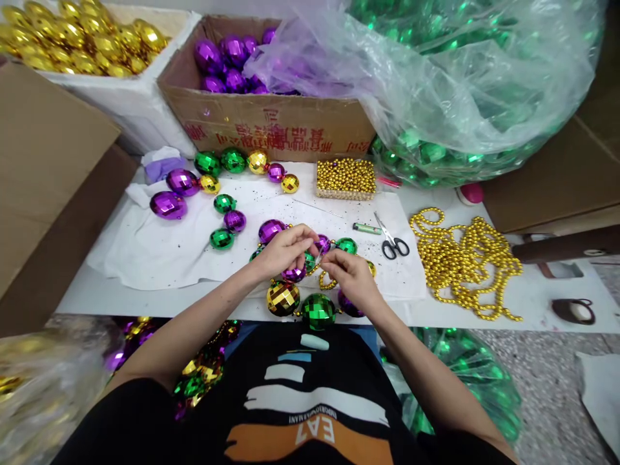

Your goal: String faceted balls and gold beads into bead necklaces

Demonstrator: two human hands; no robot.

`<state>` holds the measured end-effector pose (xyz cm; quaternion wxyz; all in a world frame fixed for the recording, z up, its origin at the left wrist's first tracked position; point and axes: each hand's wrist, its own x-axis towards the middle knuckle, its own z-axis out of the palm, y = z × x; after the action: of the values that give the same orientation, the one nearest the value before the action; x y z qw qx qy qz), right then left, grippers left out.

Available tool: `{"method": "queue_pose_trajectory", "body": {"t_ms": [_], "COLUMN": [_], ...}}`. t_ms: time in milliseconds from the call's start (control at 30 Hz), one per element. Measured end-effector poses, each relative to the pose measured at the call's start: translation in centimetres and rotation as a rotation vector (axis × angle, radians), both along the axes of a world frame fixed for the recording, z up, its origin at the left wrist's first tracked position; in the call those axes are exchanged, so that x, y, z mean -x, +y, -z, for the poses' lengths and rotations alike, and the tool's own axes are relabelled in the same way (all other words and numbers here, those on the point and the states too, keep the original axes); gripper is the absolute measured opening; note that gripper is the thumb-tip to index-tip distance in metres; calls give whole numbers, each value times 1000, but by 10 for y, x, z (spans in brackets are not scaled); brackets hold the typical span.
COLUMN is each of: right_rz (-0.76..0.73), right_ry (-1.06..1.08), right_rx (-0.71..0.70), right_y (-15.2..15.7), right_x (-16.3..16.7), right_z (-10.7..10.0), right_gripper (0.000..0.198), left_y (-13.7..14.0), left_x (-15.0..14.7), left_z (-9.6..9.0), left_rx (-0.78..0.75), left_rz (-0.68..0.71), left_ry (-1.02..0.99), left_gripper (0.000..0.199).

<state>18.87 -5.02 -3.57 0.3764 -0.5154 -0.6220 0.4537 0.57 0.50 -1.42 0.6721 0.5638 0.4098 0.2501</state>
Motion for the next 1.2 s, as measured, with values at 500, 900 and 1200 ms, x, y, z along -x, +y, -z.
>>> {"method": "queue_pose_trajectory", "body": {"t_ms": [500, 900, 1200], "right_rz": [117, -55, -103], "right_ry": [731, 887, 1043], "right_rx": [701, 790, 887], "right_y": [3, 9, 4], "right_x": [-3, -10, -10], "right_z": [-5, -10, 3], "right_gripper": [38, 33, 29], "left_y": [-15, -2, -8], "left_x": [-5, 6, 0], "left_z": [11, 3, 7], "left_rx": [-739, -53, -403], "left_rz": [-12, 40, 72], "left_ry": [15, -247, -120], "left_gripper": [13, 25, 15]}}
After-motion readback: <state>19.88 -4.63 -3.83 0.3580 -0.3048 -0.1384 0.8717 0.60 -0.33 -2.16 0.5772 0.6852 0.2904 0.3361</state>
